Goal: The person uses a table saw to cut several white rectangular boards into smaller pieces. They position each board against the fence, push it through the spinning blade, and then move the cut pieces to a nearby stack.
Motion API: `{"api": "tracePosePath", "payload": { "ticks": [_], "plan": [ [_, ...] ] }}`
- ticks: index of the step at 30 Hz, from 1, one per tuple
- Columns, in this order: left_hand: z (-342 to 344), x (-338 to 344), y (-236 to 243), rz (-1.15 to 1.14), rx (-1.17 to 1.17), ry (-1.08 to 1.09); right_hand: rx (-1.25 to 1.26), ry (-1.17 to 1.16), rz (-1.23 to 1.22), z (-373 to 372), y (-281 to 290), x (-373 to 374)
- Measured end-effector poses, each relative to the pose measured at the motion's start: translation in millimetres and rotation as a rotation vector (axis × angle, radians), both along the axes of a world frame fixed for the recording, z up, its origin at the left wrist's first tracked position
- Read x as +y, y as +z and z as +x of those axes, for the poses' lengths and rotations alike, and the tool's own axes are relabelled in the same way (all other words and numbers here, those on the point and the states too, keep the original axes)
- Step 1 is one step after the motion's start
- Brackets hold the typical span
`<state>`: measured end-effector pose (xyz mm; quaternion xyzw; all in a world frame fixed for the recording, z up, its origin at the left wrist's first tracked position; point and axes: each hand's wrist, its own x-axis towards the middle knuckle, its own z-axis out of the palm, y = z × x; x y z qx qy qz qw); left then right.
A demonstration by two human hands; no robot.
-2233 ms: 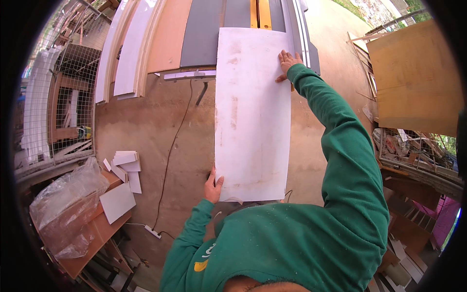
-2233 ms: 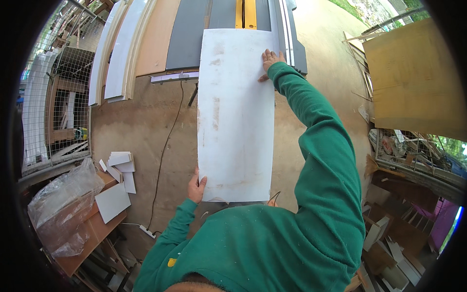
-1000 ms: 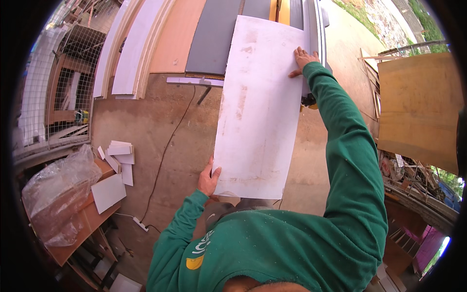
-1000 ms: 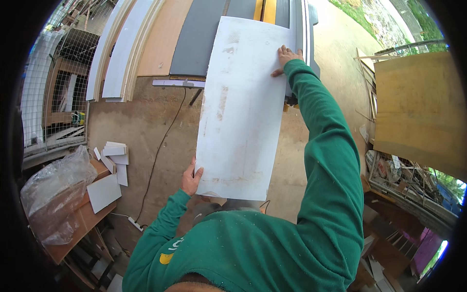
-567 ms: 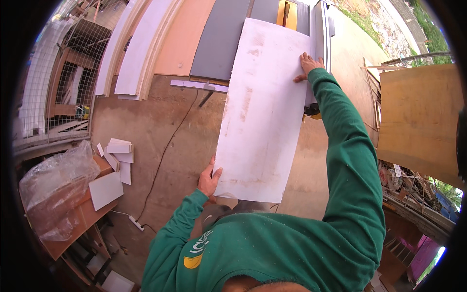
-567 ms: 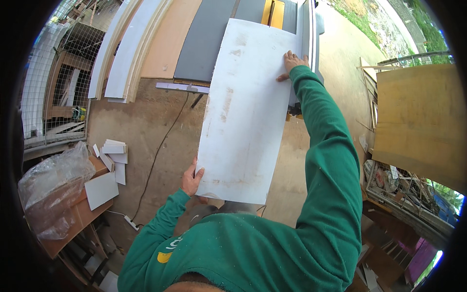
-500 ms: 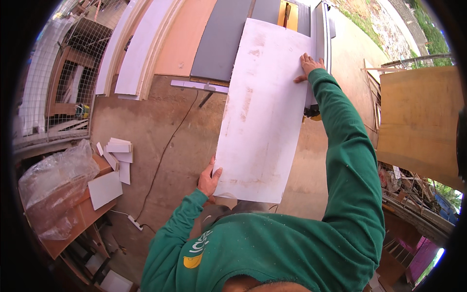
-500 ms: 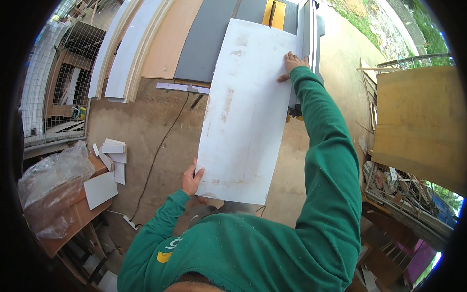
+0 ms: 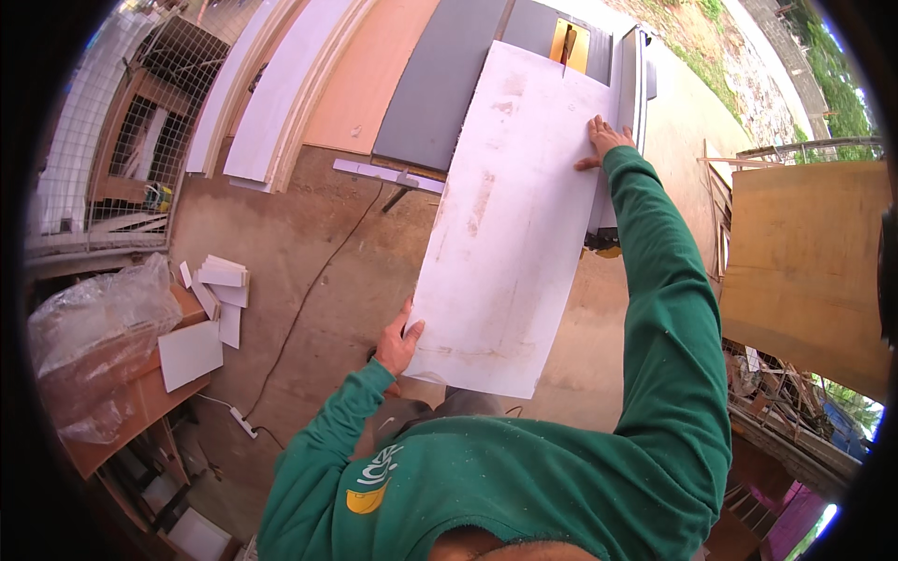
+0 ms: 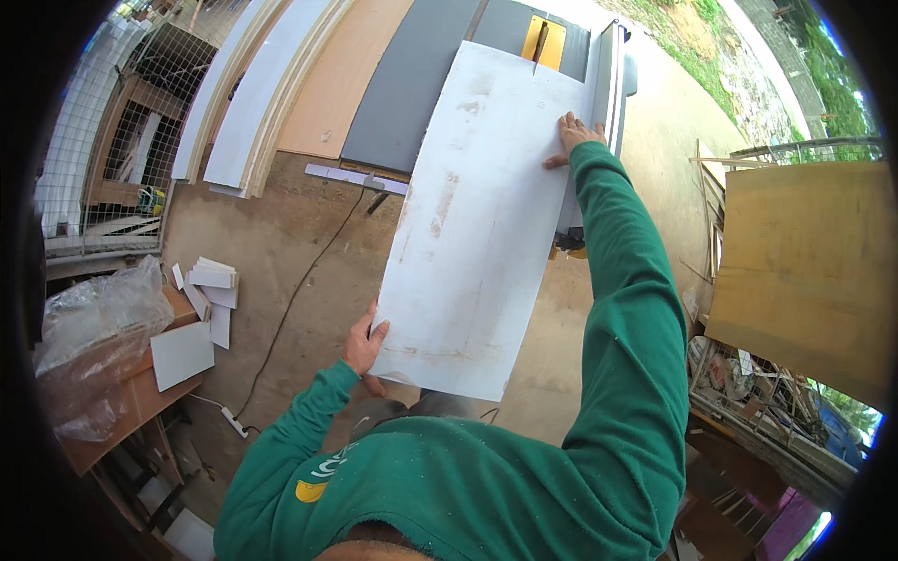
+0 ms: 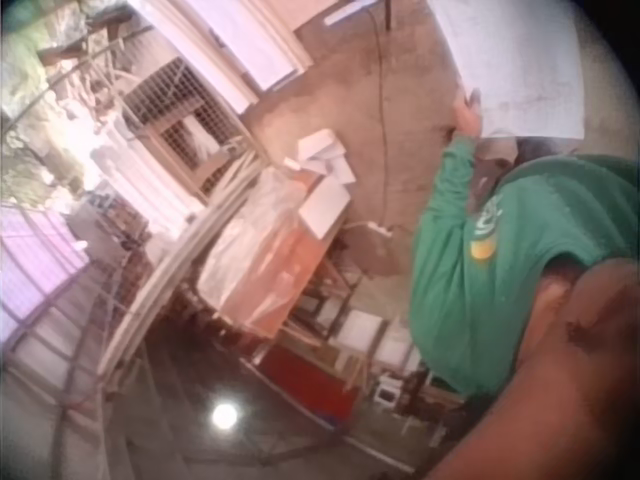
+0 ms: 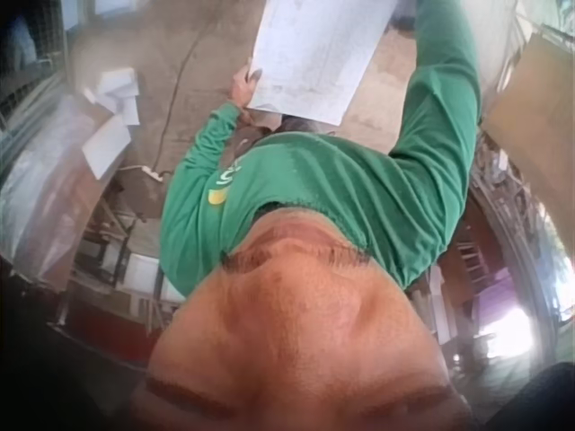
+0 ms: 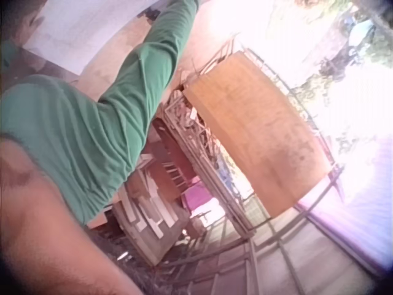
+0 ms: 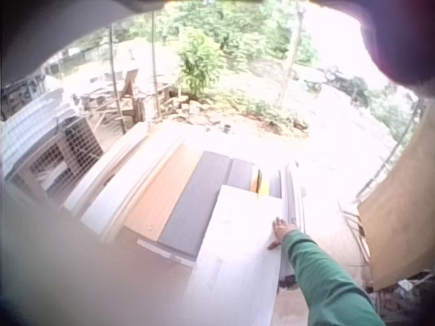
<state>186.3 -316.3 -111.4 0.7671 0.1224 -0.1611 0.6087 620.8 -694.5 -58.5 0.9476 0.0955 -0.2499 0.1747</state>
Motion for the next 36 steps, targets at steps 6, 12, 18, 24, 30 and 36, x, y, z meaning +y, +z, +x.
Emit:
{"api": "tracePosePath", "payload": {
  "ticks": [6, 12, 18, 24, 30, 36],
  "plan": [
    [9.7, -2.3, -7.1, -0.003, -0.032, 0.03, -0.011, 0.002, -0.017, 11.8, 1.5, 1.6],
    [23.8, -6.3, -4.6, -0.033, -0.028, 0.055, 0.022, 0.022, -0.086, 27.5, 2.5, 0.9],
    [37.6, -8.9, -6.3, -0.006, -0.059, 0.046, -0.01, 0.022, -0.04, 41.3, -0.6, -4.4],
    [52.4, -11.0, -8.4, -0.009, -0.055, 0.044, -0.022, 0.016, -0.036, 56.7, 4.1, -3.9],
    [68.2, -14.6, -5.1, 0.003, -0.054, 0.049, -0.013, 0.012, -0.036, 71.6, 2.1, -7.6],
    [82.0, -16.3, -7.3, 0.018, -0.088, 0.047, 0.008, 0.03, -0.061, 87.8, 1.7, -11.0]
  ]
}}
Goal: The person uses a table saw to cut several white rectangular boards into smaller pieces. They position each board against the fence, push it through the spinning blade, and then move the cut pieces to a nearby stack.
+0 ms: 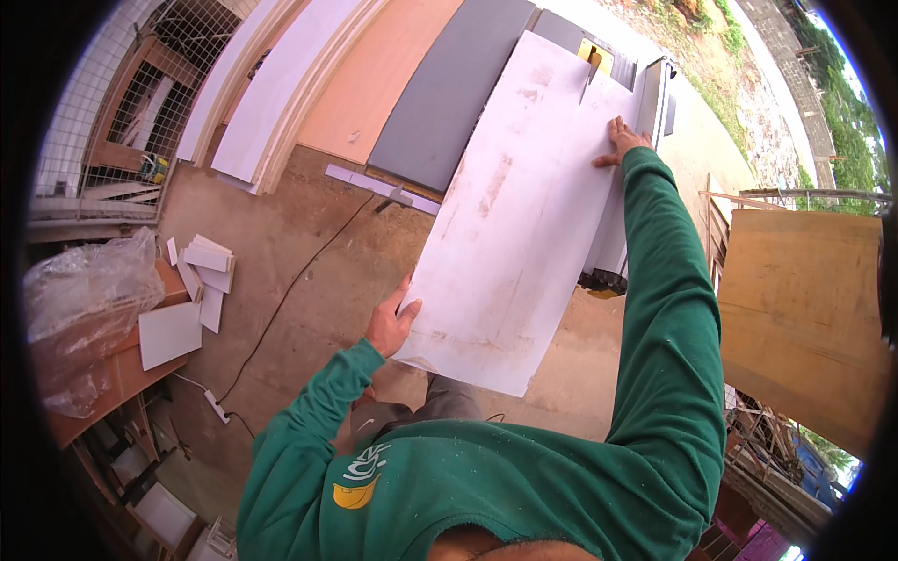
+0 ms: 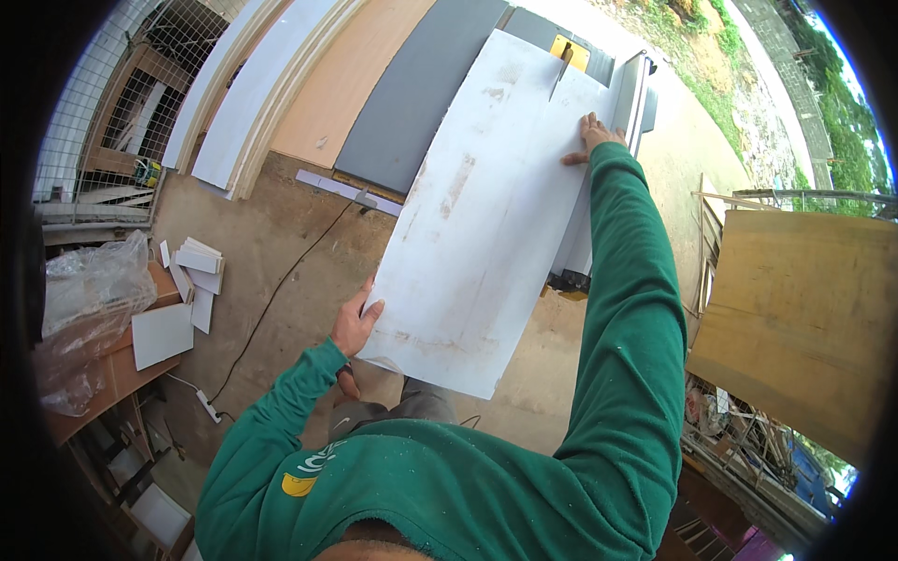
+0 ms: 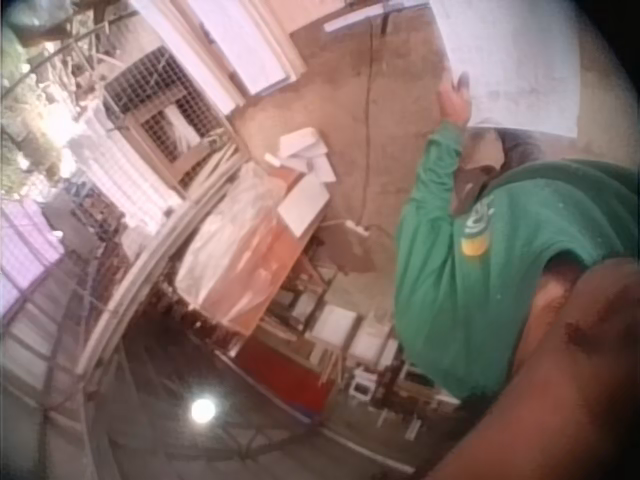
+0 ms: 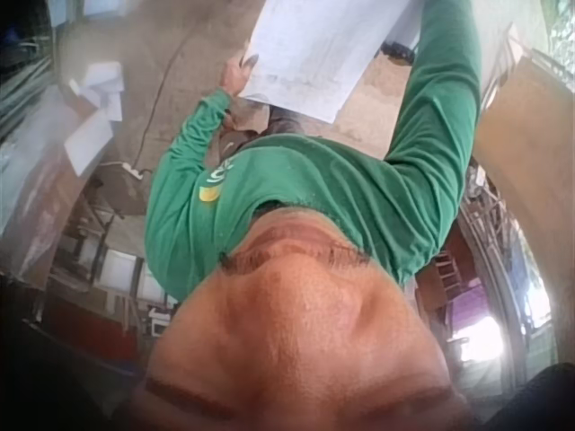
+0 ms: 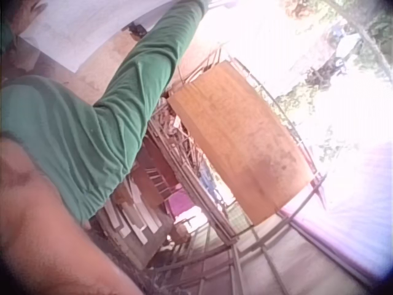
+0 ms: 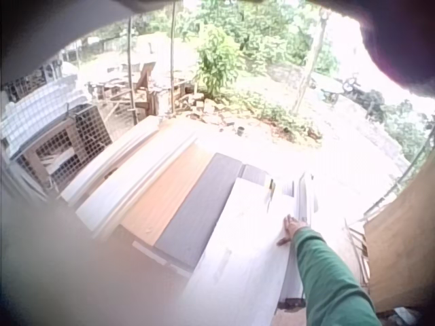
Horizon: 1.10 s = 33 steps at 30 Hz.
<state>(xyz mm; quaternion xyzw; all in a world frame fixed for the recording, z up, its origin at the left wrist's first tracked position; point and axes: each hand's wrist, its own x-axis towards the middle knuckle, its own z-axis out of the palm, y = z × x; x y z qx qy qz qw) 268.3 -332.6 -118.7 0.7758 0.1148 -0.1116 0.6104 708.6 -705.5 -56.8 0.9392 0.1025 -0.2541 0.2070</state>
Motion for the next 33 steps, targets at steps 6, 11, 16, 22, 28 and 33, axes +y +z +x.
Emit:
{"api": "tracePosePath", "payload": {
  "ticks": [6, 11, 16, 22, 28, 33],
  "plan": [
    [12.9, -2.3, 2.9, -0.05, 0.056, -0.003, 0.01, 0.016, -0.011, 15.4, -3.4, -6.0],
    [19.6, -4.9, -3.1, -0.005, -0.001, 0.022, 0.014, 0.021, -0.029, 26.9, -6.9, -7.7],
    [31.3, -8.4, -0.8, 0.013, -0.002, 0.033, -0.039, 0.024, 0.047, 37.7, -10.2, -15.6],
    [45.2, -12.0, -1.9, 0.013, -0.062, 0.048, -0.01, 0.016, 0.039, 47.4, -2.6, -9.5],
    [59.0, -14.0, -2.0, 0.015, -0.058, 0.043, -0.039, 0.001, 0.079, 63.4, -4.5, -16.0],
    [72.0, -16.5, -3.9, 0.032, -0.043, 0.047, -0.029, 0.009, 0.075, 75.3, -3.3, -18.5]
  ]
}}
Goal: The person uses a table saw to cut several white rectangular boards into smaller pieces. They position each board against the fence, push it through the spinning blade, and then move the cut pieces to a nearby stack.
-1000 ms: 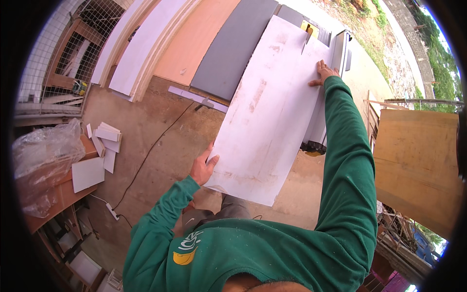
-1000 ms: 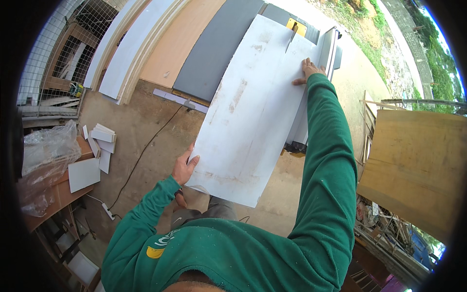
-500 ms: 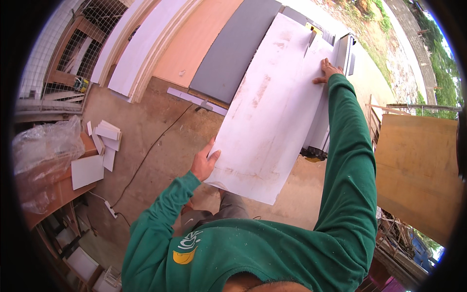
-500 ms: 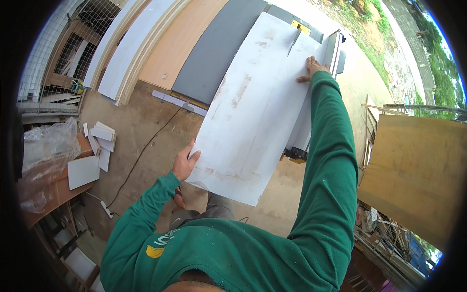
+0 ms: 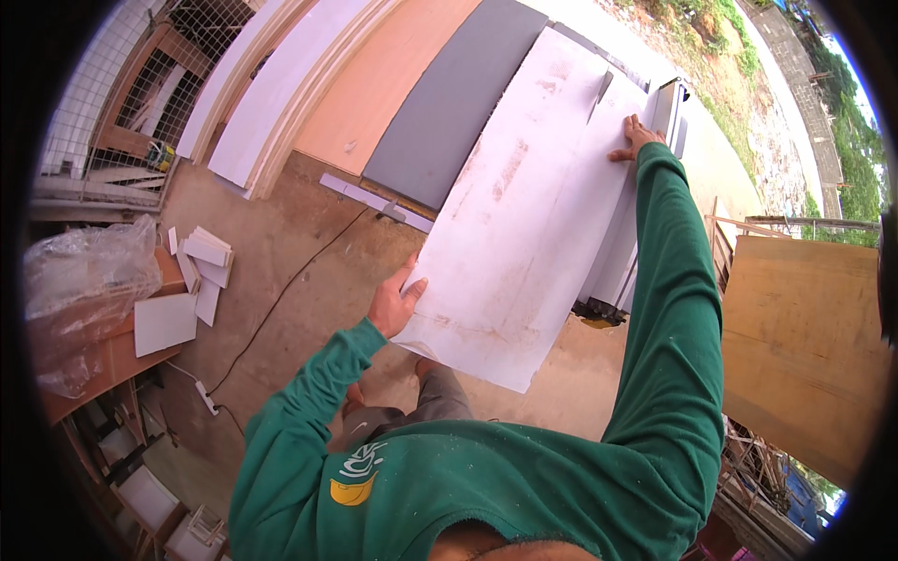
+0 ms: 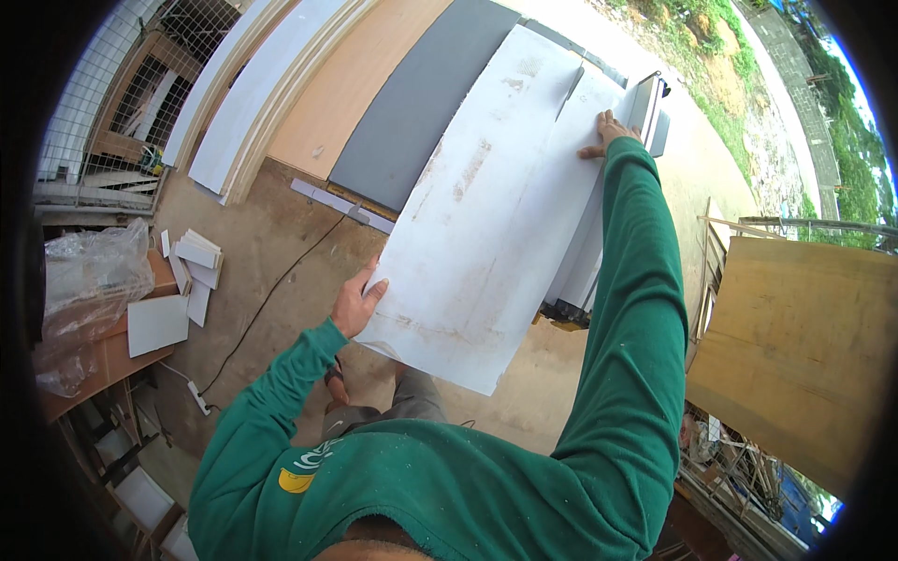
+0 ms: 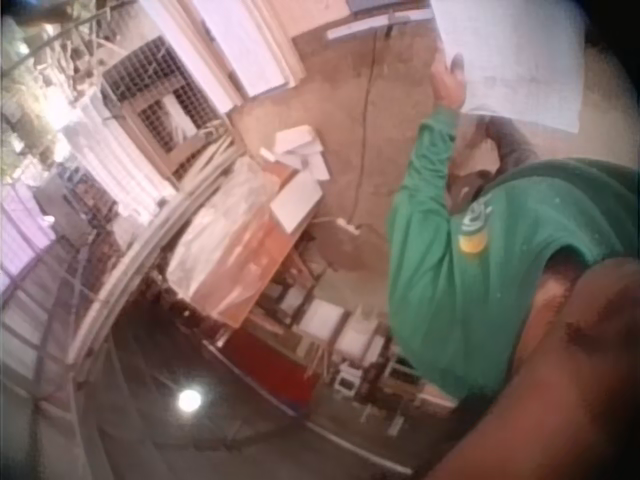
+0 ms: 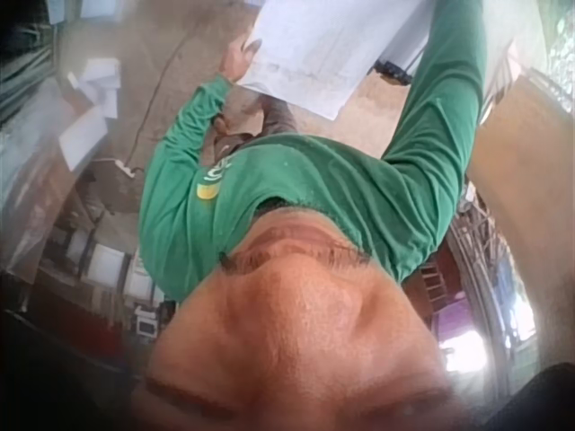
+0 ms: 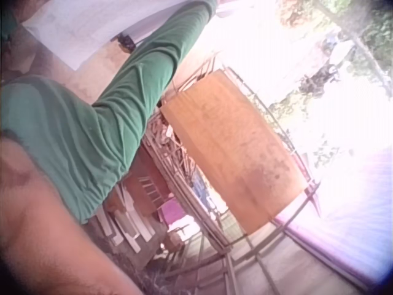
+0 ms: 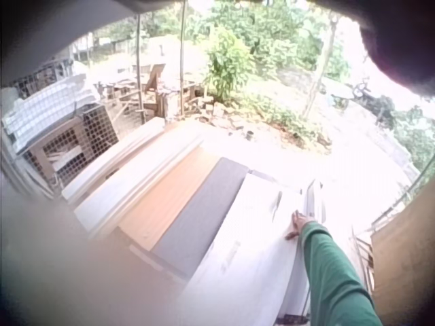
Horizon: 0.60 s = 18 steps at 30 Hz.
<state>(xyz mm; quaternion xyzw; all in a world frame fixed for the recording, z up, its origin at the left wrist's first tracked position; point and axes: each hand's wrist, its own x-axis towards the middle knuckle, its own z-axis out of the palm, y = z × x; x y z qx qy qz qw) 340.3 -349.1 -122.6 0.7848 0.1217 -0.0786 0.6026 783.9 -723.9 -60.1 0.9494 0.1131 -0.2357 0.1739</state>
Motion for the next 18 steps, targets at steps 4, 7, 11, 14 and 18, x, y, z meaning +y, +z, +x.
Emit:
{"api": "tracePosePath", "payload": {
  "ticks": [4, 7, 11, 14, 18],
  "plan": [
    [8.1, -1.0, -2.5, -0.013, 0.0, 0.011, 0.016, 0.014, -0.02, 7.0, 2.8, 3.7],
    [13.3, -3.1, -10.6, -0.015, -0.055, 0.008, 0.008, 0.015, -0.021, 16.1, 0.0, -0.6],
    [24.7, -4.5, -7.7, -0.022, -0.065, 0.011, 0.011, 0.013, -0.038, 27.5, -1.4, 1.2],
    [31.5, -8.1, -3.5, -0.028, -0.081, 0.016, -0.007, 0.02, -0.027, 36.4, -6.6, -6.8],
    [33.7, -4.9, -2.4, 0.022, -0.054, -0.011, -0.015, 0.042, -0.011, 38.4, -6.3, -5.5]
  ]
}}
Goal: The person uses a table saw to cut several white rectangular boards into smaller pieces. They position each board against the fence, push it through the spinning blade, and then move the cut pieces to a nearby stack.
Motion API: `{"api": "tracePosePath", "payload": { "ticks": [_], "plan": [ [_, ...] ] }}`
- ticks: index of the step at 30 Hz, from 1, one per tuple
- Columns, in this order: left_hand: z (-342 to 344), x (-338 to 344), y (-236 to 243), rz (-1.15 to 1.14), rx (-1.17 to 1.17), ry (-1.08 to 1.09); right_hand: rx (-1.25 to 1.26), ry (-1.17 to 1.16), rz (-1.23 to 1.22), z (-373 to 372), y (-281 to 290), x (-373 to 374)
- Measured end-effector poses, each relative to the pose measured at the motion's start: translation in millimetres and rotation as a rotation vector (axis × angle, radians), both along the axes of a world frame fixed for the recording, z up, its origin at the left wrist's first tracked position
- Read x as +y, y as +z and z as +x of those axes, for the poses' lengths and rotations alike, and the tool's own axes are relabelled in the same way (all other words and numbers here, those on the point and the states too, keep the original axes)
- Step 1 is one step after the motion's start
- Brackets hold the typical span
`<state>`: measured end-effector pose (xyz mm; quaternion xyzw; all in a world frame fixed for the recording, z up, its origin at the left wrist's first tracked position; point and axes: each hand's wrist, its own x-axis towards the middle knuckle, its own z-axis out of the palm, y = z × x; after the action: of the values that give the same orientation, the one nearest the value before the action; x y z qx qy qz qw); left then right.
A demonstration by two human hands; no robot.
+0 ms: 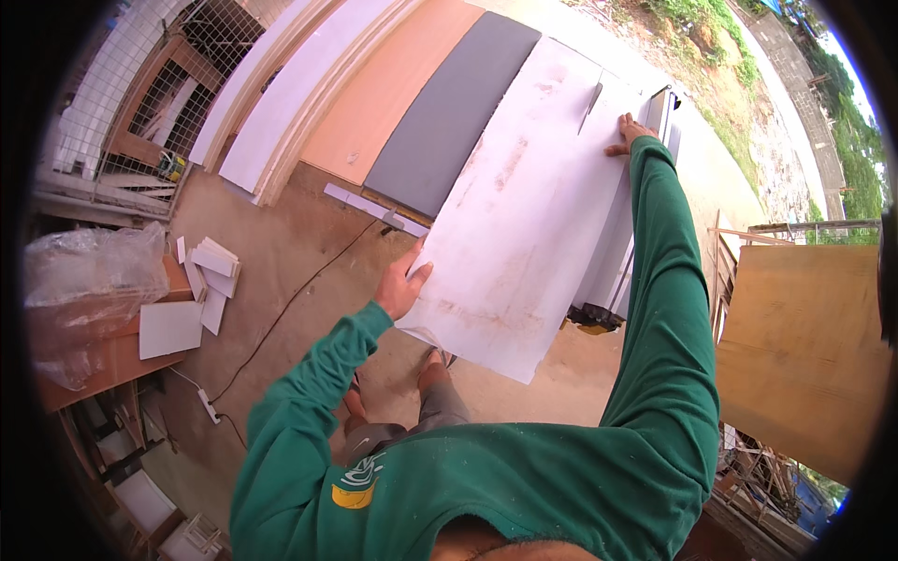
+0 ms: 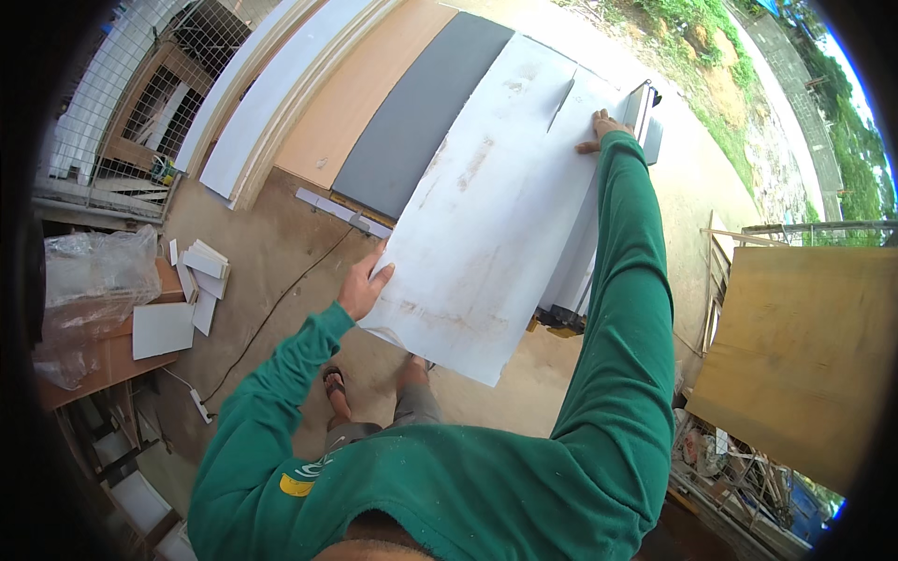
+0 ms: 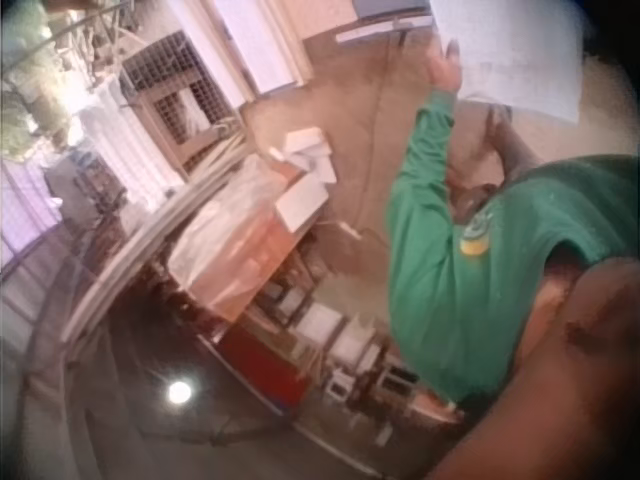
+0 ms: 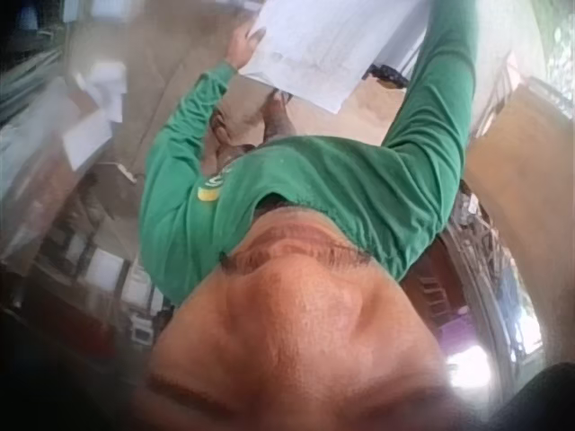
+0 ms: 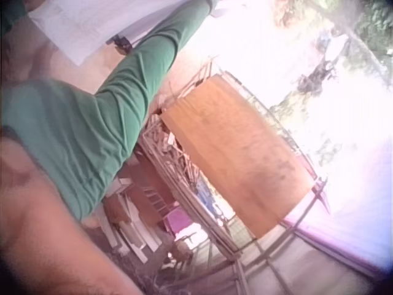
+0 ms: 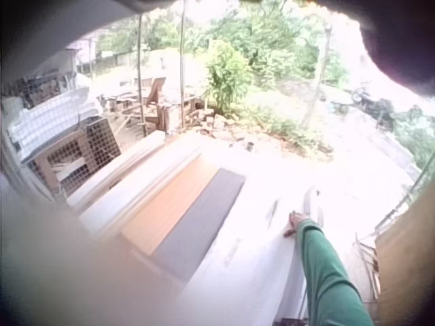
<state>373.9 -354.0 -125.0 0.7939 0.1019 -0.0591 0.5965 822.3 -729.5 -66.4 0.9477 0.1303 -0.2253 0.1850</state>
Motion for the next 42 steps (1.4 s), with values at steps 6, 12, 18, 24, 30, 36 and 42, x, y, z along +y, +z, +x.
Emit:
{"api": "tracePosePath", "payload": {
  "ticks": [6, 12, 18, 24, 30, 36, 42],
  "plan": [
    [5.1, 0.9, -9.1, -0.023, -0.033, -0.042, -0.08, -0.029, 0.106, -50.0, -5.3, 4.1],
    [3.1, 14.2, -20.7, 0.062, -0.07, -0.076, -0.027, 0.03, 0.025, -161.2, 11.6, 23.6],
    [10.0, 12.4, -18.7, 0.096, -0.03, -0.13, -0.018, -0.049, 0.004, -210.8, 18.3, 28.3],
    [-23.8, 31.1, 10.1, 0.494, -0.25, -0.309, -0.07, -0.106, -0.034, -220.7, 32.1, 43.2],
    [-81.8, 43.5, 7.3, 0.543, -0.499, -0.416, -0.075, -0.151, -0.05, -216.9, 29.8, 36.0],
    [-85.9, 45.9, -26.4, 0.36, -0.413, -0.324, -0.085, -0.252, 0.064, -214.0, 17.3, 22.0],
    [-84.1, 47.7, -15.9, 0.548, -0.482, -0.348, -0.106, -0.169, 0.131, -200.4, 7.1, 30.1]
  ]
}}
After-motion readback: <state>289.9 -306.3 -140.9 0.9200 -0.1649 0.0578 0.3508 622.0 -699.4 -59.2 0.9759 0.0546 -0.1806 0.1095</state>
